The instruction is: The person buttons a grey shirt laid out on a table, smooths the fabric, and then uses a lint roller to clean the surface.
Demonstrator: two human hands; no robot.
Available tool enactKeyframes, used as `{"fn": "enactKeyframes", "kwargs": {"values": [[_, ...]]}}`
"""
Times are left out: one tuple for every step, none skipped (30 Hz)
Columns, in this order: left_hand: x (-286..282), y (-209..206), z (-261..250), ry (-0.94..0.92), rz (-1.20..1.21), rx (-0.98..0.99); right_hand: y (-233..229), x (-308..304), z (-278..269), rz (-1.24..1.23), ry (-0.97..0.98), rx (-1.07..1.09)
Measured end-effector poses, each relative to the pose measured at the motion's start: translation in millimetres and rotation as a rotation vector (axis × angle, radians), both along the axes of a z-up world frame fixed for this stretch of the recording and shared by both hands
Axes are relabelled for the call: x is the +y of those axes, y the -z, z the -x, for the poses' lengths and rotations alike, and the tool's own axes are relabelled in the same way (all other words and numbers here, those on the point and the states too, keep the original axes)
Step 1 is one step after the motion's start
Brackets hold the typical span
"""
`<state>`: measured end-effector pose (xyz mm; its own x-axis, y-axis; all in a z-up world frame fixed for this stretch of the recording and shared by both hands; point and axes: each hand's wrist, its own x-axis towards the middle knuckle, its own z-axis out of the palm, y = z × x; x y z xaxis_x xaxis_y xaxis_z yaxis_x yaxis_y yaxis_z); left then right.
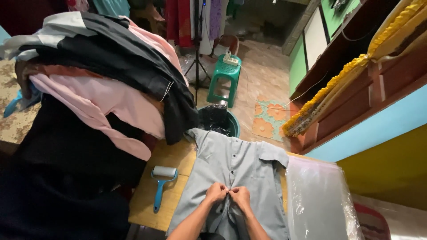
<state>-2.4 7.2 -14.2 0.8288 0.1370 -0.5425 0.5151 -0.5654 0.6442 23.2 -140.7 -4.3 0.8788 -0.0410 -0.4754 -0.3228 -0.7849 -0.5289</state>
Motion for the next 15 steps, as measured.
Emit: {"fn": "enactKeyframes", "kwargs": {"values": [[0,-1,-2,0.002,-0.001,-0.005,-3,1,0,-0.001,0.002,-0.005],[0,-2,-1,0.003,0.008,-0.017,-4,1,3,0.003,0.017,-0.022],[0,-2,0,0.004,0.018,-0.028,-6,2,6,0.007,0.032,-0.039],[1,0,0,0.001,0.018,-0.032,-5,2,8,0.007,0.03,-0.043],[2,1,0,0.001,0.024,-0.04,-4,1,9,-0.013,0.033,-0.038],[1,3,1,-0.002,0.032,-0.047,-3,-1,11,-0.03,0.033,-0.031],[3,4,-2,-0.007,0.034,-0.049,-4,-1,8,-0.028,0.028,-0.033],[2,6,-1,-0.012,0.034,-0.046,-3,-3,8,-0.108,0.026,-0.021],[2,8,-1,-0.016,0.033,-0.042,-2,-5,8,-0.187,0.024,-0.009],[2,7,1,-0.015,0.036,-0.037,2,-7,9,-0.184,0.025,-0.004],[2,6,4,-0.033,0.058,-0.038,5,-10,10,-0.293,0.071,0.05],[3,3,0,-0.049,0.077,-0.048,8,-12,4,-0.405,0.118,0.096],[5,9,-5,-0.046,0.078,-0.05,3,-9,0,-0.404,0.12,0.093],[5,17,-4,-0.043,0.101,-0.073,0,-8,3,-0.619,0.303,0.218],[4,25,-3,-0.041,0.123,-0.096,-4,-7,6,-0.834,0.487,0.342]]}}
